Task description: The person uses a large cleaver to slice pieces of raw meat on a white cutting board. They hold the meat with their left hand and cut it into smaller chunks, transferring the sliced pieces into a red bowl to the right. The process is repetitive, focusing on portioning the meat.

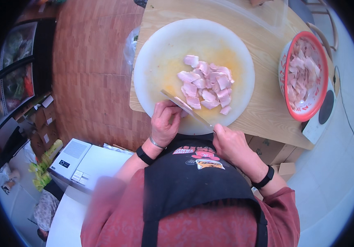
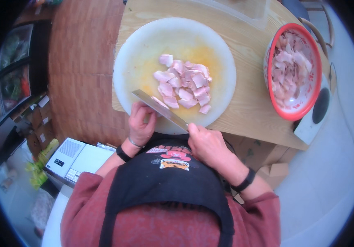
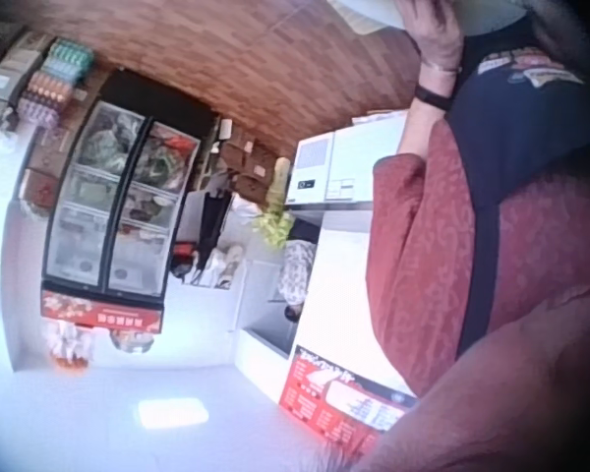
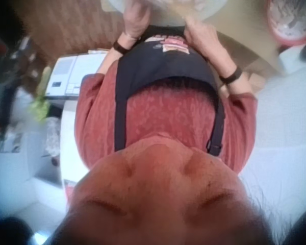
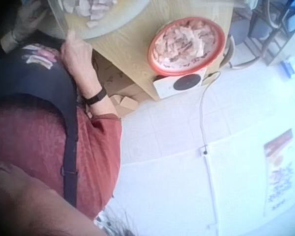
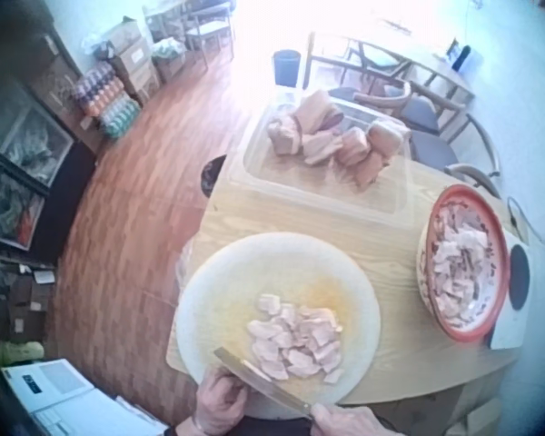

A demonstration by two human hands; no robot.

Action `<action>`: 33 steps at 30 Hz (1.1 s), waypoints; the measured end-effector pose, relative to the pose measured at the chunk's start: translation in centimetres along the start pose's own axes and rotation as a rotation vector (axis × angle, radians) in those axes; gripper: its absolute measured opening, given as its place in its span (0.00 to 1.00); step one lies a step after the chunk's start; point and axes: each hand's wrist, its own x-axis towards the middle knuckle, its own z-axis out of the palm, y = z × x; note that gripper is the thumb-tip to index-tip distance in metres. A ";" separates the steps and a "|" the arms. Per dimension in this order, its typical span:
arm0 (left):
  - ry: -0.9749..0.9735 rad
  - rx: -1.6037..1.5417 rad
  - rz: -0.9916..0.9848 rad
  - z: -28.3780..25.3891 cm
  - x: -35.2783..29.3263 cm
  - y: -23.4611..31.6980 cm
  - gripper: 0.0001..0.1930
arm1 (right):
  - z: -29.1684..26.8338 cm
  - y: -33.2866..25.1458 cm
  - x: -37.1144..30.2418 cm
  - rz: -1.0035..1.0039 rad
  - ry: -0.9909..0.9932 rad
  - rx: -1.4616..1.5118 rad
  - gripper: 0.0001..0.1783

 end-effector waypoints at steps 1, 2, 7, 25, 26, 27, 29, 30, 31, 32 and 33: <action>-0.004 -0.001 0.006 -0.1 0.1 0.0 0.07 | 0.0 0.1 -0.3 0.013 -0.006 -0.001 0.10; -0.008 -0.001 0.011 -0.1 0.1 -0.1 0.07 | 0.4 0.0 0.2 0.008 -0.002 -0.009 0.10; -0.018 -0.009 0.013 0.4 0.0 0.4 0.09 | 1.9 -2.0 7.5 -0.109 0.129 0.019 0.10; -0.057 0.024 -0.015 0.1 -1.1 -0.1 0.18 | -0.3 -0.9 -1.7 -0.051 0.085 -0.068 0.09; -0.056 0.032 -0.011 0.1 -1.0 0.0 0.18 | 0.2 -0.8 -0.9 -0.049 0.090 -0.068 0.09; -0.035 0.033 -0.001 0.1 -0.9 0.1 0.14 | 0.6 -0.9 0.0 -0.052 0.089 -0.069 0.09; 0.005 0.035 0.032 0.3 -0.1 0.5 0.09 | 0.9 -1.2 1.7 -0.059 0.109 -0.068 0.09; 0.009 0.025 0.029 0.3 -0.1 0.5 0.09 | 1.1 -1.3 2.1 -0.063 0.117 -0.066 0.09; 0.013 0.016 0.027 0.3 -0.1 0.6 0.09 | 1.1 -1.4 2.0 -0.056 0.108 -0.054 0.09; 0.016 0.006 0.024 0.3 -0.1 0.6 0.09 | 1.0 -1.4 1.6 -0.048 0.099 -0.043 0.09; 0.017 0.006 0.006 0.3 -0.3 0.5 0.09 | 0.9 -1.2 1.1 -0.040 0.088 -0.034 0.10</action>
